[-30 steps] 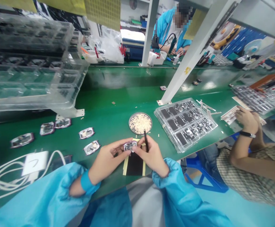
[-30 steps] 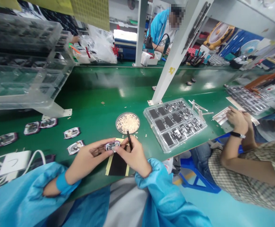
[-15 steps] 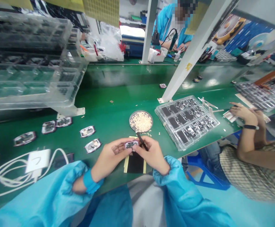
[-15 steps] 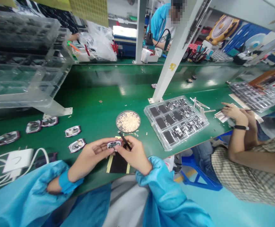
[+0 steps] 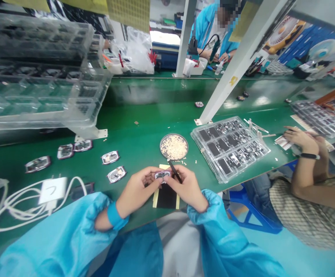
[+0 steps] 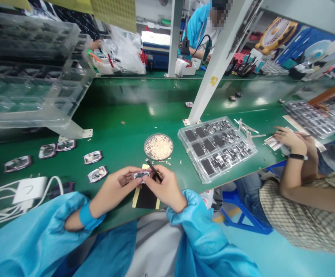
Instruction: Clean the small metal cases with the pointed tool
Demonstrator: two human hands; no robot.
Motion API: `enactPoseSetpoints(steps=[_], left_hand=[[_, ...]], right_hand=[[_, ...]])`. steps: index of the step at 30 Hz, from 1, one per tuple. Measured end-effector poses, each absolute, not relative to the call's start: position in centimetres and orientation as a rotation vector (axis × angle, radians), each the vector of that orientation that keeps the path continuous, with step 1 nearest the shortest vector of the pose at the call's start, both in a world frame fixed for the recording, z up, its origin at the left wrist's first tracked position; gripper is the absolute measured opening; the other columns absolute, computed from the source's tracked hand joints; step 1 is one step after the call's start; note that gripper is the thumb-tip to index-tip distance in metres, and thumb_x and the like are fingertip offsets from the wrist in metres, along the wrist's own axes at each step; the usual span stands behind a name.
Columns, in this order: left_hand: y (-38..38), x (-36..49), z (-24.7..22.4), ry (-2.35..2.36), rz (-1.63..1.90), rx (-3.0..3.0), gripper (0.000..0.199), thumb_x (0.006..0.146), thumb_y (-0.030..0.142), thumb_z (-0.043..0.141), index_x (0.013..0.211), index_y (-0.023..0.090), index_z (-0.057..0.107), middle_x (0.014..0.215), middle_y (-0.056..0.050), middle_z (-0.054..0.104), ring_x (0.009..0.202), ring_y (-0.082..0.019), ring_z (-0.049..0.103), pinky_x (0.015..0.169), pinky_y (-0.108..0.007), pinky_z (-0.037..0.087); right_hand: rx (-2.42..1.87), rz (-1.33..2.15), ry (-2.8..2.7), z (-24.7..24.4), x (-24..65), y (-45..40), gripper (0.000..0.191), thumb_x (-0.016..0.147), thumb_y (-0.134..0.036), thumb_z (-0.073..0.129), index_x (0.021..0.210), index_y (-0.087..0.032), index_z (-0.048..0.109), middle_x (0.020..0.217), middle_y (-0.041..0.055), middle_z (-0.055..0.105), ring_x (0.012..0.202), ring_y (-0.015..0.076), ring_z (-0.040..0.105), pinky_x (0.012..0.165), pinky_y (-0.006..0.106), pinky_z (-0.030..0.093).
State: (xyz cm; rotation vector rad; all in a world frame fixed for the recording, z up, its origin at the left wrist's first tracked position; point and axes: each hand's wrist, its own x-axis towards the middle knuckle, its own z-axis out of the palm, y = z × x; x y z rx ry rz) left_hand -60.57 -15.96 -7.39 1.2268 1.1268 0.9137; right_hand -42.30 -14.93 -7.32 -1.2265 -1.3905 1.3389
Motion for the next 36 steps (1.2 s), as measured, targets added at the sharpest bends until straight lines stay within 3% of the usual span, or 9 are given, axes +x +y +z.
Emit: enactPoseSetpoints(steps=[6, 13, 24, 27, 31, 34, 36], left_hand=[[-16.1, -60.7, -7.4, 1.136, 0.926, 1.277, 0.026, 0.091, 0.032, 0.068, 0.113, 0.020, 0.066, 0.107, -0.006, 0.074, 0.095, -0.020, 0.070, 0.087, -0.033, 0.056], [-16.2, -60.6, -7.6, 1.181, 0.906, 1.287, 0.024, 0.089, 0.033, 0.070, 0.109, 0.019, 0.067, 0.101, -0.006, 0.075, 0.093, -0.020, 0.070, 0.084, -0.032, 0.056], [-16.4, -59.8, -7.6, 1.224, 0.955, 1.317, 0.023, 0.089, 0.033, 0.068, 0.107, 0.018, 0.067, 0.097, -0.006, 0.076, 0.086, -0.021, 0.071, 0.078, -0.032, 0.058], [-16.0, -60.2, -7.5, 1.296, 0.935, 1.529, 0.019, 0.091, 0.029, 0.065, 0.107, 0.020, 0.068, 0.099, -0.005, 0.075, 0.088, -0.020, 0.070, 0.079, -0.032, 0.056], [-15.8, -61.0, -7.0, 1.302, 0.920, 1.880, 0.022, 0.095, 0.020, 0.058, 0.114, 0.025, 0.068, 0.102, -0.004, 0.071, 0.092, -0.019, 0.065, 0.082, -0.031, 0.051], [-15.8, -61.3, -6.8, 1.247, 0.898, 2.013, 0.027, 0.097, 0.017, 0.054, 0.119, 0.026, 0.066, 0.100, -0.003, 0.068, 0.094, -0.019, 0.063, 0.085, -0.031, 0.048], [-15.9, -61.4, -6.9, 1.262, 0.900, 2.034, 0.027, 0.097, 0.018, 0.054, 0.120, 0.026, 0.065, 0.101, -0.004, 0.068, 0.095, -0.019, 0.063, 0.085, -0.032, 0.048]], right_hand=[[-1.168, 1.392, -1.401, -7.5, -42.4, -14.8, 0.022, 0.082, -0.030, 0.073, 0.099, -0.016, 0.071, 0.088, 0.0043, 0.072, 0.081, 0.0185, 0.065, 0.074, 0.028, 0.051], [-1.239, 1.371, -1.468, -7.3, -42.2, -14.9, 0.017, 0.082, -0.032, 0.072, 0.081, -0.016, 0.065, 0.070, -0.0020, 0.061, 0.061, 0.0119, 0.050, 0.057, 0.023, 0.040], [-1.231, 1.351, -1.446, -7.8, -42.1, -15.1, 0.019, 0.084, -0.034, 0.071, 0.085, -0.016, 0.065, 0.074, -0.0005, 0.062, 0.068, 0.0146, 0.055, 0.063, 0.025, 0.045], [-1.212, 1.301, -1.485, -7.7, -42.0, -14.9, 0.018, 0.085, -0.034, 0.072, 0.090, -0.017, 0.069, 0.082, 0.0016, 0.066, 0.075, 0.0167, 0.061, 0.070, 0.027, 0.050], [-1.101, 1.067, -1.541, -7.3, -41.8, -15.1, 0.031, 0.082, -0.029, 0.077, 0.110, -0.020, 0.069, 0.106, 0.0073, 0.067, 0.098, 0.0217, 0.064, 0.089, 0.033, 0.052], [-1.057, 0.925, -1.606, -7.1, -41.8, -15.3, 0.010, 0.090, -0.025, 0.069, 0.098, -0.020, 0.071, 0.095, 0.0071, 0.065, 0.090, 0.0201, 0.063, 0.083, 0.033, 0.053], [-1.045, 0.894, -1.643, -7.3, -41.8, -15.4, 0.007, 0.092, -0.025, 0.067, 0.094, -0.020, 0.072, 0.090, 0.0063, 0.064, 0.083, 0.0188, 0.062, 0.075, 0.032, 0.053]])
